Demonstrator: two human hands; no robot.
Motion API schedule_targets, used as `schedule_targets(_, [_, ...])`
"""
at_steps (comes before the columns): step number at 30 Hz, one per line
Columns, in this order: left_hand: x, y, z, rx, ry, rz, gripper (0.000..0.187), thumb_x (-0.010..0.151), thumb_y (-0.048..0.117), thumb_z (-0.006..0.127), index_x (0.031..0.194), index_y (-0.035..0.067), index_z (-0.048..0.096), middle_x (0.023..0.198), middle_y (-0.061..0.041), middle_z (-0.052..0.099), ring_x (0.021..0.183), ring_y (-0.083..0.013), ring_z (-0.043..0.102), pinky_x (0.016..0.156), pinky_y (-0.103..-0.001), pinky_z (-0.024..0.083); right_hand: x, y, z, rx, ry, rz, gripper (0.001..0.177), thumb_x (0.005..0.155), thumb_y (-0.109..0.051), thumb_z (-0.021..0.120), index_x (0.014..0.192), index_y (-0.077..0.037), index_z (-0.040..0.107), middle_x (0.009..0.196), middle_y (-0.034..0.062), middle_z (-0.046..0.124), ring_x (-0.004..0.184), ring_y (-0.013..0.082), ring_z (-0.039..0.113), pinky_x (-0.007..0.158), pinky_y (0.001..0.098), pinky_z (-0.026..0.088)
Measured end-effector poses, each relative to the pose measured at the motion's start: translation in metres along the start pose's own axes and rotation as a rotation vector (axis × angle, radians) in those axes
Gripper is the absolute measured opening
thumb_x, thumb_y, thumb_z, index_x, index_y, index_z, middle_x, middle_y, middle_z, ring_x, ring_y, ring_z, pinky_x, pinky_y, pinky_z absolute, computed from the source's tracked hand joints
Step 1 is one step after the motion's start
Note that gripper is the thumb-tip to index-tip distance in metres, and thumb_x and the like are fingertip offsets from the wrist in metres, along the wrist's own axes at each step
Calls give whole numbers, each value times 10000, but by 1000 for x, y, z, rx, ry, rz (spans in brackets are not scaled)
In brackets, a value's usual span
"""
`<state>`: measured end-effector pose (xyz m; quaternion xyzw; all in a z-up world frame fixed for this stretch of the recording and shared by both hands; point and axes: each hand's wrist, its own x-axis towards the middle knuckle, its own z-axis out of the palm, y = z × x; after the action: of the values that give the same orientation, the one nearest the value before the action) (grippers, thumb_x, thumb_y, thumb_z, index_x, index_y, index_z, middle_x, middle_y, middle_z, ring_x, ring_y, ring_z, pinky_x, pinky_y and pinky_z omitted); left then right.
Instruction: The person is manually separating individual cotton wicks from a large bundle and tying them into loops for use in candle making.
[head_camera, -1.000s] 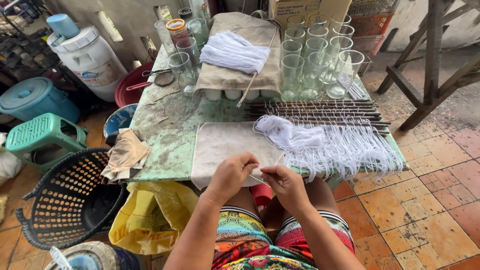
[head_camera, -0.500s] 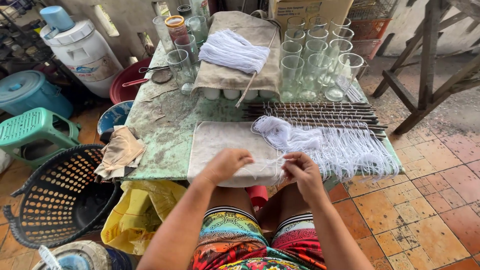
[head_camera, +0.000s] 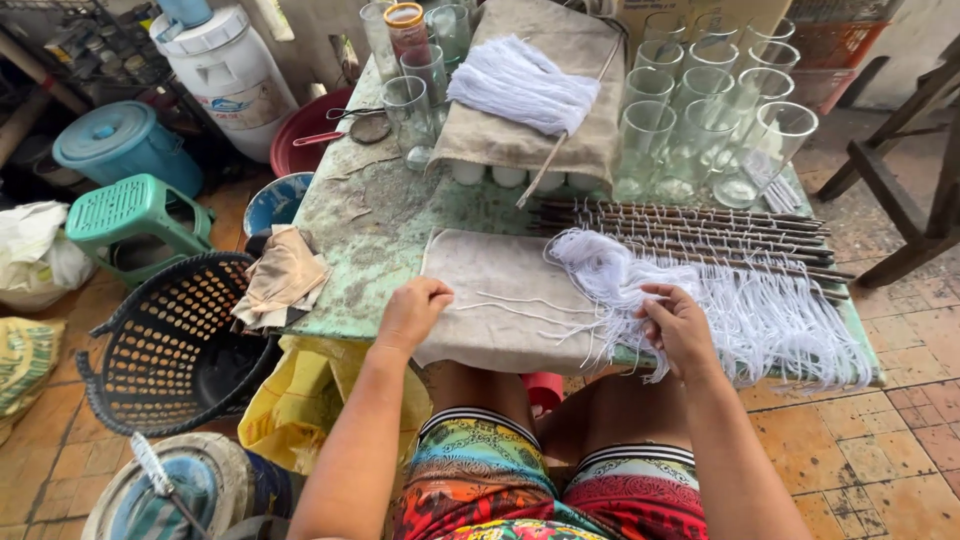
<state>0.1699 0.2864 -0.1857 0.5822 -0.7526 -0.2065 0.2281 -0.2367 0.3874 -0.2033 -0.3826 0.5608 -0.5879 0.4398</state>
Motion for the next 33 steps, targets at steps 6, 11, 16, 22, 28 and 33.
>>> schedule_targets(6, [-7,0,5,82,-7,12,117,871,315,763,968,251,765,943,-22,679,996,-301,700,874,-450,597,-1,-8,2,-37,3,1,235,1021,-75,565,1244,-18,616,789,121,647,472,96,526,308,170,371])
schedule_targets(11, [-13,1,19,194,99,155,101,845,333,782,892,256,736,910,-1,609,943,-276,678,817,-437,595,-1,-2,3,-58,-15,-7,217,1037,-91,557,1233,-33,631,761,121,641,469,103,531,307,174,378])
schedule_targets(16, [-24,48,-13,-356,-254,213,150,863,253,774,959,140,748,1001,-85,700,964,-290,677,897,-456,546,4,3,0,-56,4,-12,213,1031,-84,559,1221,-28,638,737,120,636,460,109,529,297,183,380])
schedule_targets(22, [28,10,37,-31,81,217,114,878,346,775,938,250,765,920,-36,659,904,-289,711,813,-417,588,7,1,1,-64,10,-18,222,1027,-84,563,1224,-12,635,739,127,641,465,117,548,294,189,394])
schedule_targets(28, [24,20,49,105,45,88,128,904,449,719,922,322,718,948,41,621,910,-274,724,795,-436,610,5,2,3,-27,36,10,250,1002,-94,628,1245,-36,646,715,118,636,457,119,544,303,190,392])
schedule_targets(33, [16,20,53,111,91,86,146,1004,361,600,985,216,604,1021,-3,552,996,-317,684,829,-471,597,2,-12,-3,315,119,67,257,1017,-225,663,1260,-149,636,732,-1,599,510,63,513,372,142,363])
